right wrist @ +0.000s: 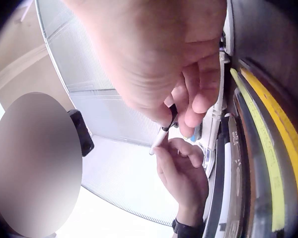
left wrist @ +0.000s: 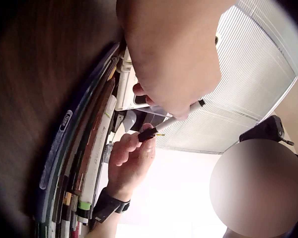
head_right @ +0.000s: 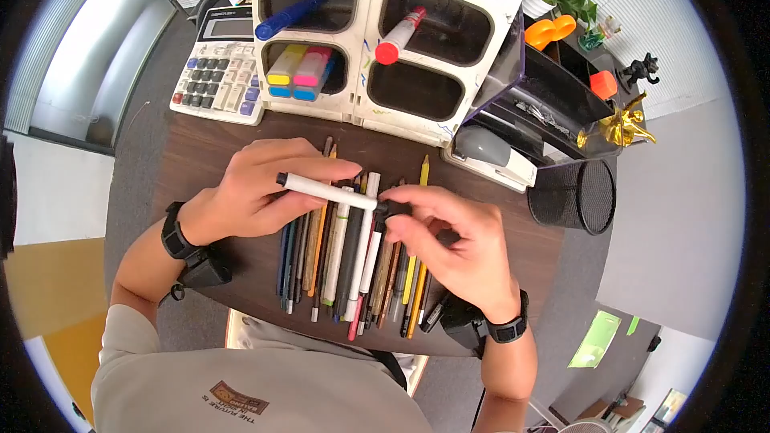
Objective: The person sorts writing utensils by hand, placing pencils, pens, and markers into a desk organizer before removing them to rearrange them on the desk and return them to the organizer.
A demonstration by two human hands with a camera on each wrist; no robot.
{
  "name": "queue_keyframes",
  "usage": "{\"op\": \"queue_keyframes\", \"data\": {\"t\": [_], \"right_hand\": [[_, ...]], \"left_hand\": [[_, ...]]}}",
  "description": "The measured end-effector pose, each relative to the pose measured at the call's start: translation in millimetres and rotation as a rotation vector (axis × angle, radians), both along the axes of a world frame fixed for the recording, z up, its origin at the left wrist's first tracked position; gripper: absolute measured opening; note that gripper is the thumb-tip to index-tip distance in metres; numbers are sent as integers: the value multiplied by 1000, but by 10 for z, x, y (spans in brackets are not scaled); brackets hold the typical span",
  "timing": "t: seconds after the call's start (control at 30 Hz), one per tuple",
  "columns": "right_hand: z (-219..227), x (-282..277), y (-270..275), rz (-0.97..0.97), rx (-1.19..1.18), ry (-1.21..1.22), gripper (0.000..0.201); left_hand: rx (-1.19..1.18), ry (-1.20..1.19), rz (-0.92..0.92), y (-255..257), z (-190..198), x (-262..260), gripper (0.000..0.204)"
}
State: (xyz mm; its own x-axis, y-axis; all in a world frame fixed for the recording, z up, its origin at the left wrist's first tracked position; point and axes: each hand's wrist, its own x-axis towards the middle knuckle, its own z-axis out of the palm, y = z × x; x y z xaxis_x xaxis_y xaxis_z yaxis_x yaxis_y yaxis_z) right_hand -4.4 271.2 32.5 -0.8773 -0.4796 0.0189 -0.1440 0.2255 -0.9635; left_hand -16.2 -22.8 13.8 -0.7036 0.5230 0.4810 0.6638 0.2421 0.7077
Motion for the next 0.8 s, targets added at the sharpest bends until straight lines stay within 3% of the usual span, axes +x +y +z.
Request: {"op": "queue_keyframes", "data": {"t": [0.27, 0.37, 0.47, 0.6, 0.8], "right_hand": [[57, 1, -60, 87, 120, 120, 27], [166, -34, -38, 187, 275, 261, 23], [137, -26, -4, 327, 315, 386, 21], [133, 32, -50, 385, 448, 364, 18], [138, 4, -41, 338, 507, 394, 26]], "left_hand": [[196, -213, -29, -28, -19, 59, 19], [499, -311, -16, 24, -80, 92, 7], [551, -369, -38, -18, -101, 80, 6], [550, -413, -11, 8, -91, 102, 9], [510, -379, -1, -1, -114, 89, 8]]}}
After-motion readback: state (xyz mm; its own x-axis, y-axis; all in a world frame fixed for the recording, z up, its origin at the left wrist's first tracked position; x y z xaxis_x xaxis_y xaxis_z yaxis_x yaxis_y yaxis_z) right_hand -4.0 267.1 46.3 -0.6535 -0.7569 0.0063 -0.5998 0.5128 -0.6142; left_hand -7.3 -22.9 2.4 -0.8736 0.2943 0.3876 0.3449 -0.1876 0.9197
